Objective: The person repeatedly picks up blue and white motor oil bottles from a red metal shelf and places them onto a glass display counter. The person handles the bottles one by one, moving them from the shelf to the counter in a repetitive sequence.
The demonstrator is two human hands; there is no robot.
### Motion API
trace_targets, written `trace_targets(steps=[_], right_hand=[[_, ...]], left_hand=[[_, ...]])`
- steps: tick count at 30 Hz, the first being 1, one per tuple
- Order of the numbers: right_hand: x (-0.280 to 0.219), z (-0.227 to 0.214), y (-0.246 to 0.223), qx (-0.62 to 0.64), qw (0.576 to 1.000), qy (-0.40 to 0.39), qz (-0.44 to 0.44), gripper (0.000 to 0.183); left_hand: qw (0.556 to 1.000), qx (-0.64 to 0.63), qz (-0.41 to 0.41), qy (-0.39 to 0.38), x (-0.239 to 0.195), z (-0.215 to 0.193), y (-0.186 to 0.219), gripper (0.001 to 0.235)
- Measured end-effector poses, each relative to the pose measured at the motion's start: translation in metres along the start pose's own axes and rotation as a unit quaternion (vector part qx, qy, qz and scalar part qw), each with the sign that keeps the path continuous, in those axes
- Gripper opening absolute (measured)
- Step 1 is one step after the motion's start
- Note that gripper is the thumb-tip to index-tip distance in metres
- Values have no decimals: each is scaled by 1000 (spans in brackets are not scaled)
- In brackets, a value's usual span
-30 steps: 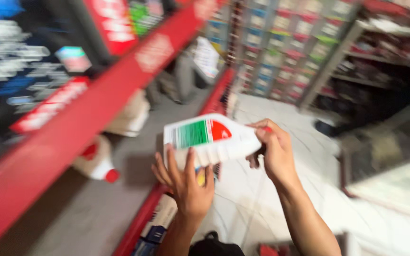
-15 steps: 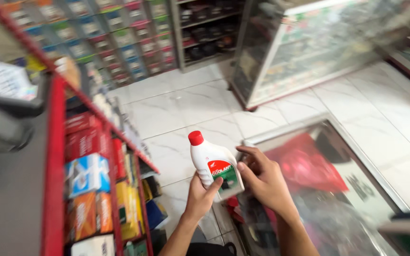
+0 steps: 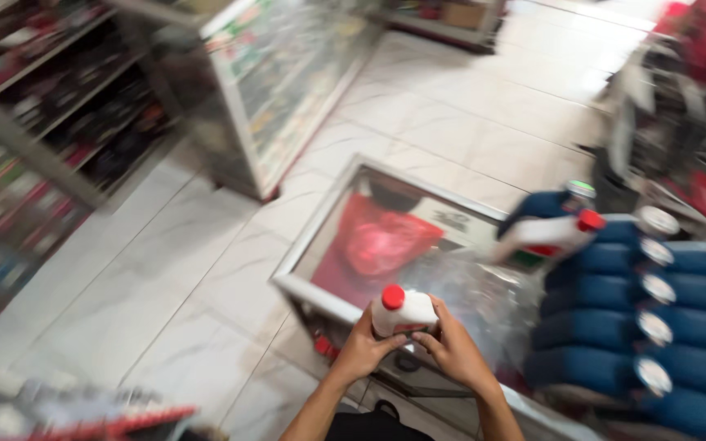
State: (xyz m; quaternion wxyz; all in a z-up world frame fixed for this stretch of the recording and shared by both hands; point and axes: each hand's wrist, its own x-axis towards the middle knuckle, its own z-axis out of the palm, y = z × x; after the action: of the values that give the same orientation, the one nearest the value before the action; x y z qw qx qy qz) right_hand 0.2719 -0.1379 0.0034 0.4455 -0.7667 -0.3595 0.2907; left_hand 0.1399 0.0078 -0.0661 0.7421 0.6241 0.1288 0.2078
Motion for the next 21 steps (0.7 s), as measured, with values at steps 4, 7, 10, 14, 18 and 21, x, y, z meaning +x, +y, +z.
trace_targets(steps=[4, 7, 10, 14, 18, 21], right_hand=[[-18, -9, 40, 92, 991, 95, 12, 64], [-29, -6, 58, 89, 976, 196, 38, 63], [-31, 12, 66, 64, 928, 359, 80, 63], [-34, 59, 60, 55, 866, 496, 33, 61], [-52, 76, 49, -97, 884, 448, -91, 75], [-58, 67, 48, 63, 919, 390, 16, 60]], left_hand=[[993, -21, -8, -112, 29, 24, -13, 62], [987, 36, 25, -154, 44, 40, -13, 75], [965, 182, 122, -146, 49, 54, -5, 86], [940, 185, 176, -226, 42, 66, 9, 87], [958, 126, -58, -250, 53, 77, 24, 103], [958, 146, 62, -240, 82, 86, 27, 81]])
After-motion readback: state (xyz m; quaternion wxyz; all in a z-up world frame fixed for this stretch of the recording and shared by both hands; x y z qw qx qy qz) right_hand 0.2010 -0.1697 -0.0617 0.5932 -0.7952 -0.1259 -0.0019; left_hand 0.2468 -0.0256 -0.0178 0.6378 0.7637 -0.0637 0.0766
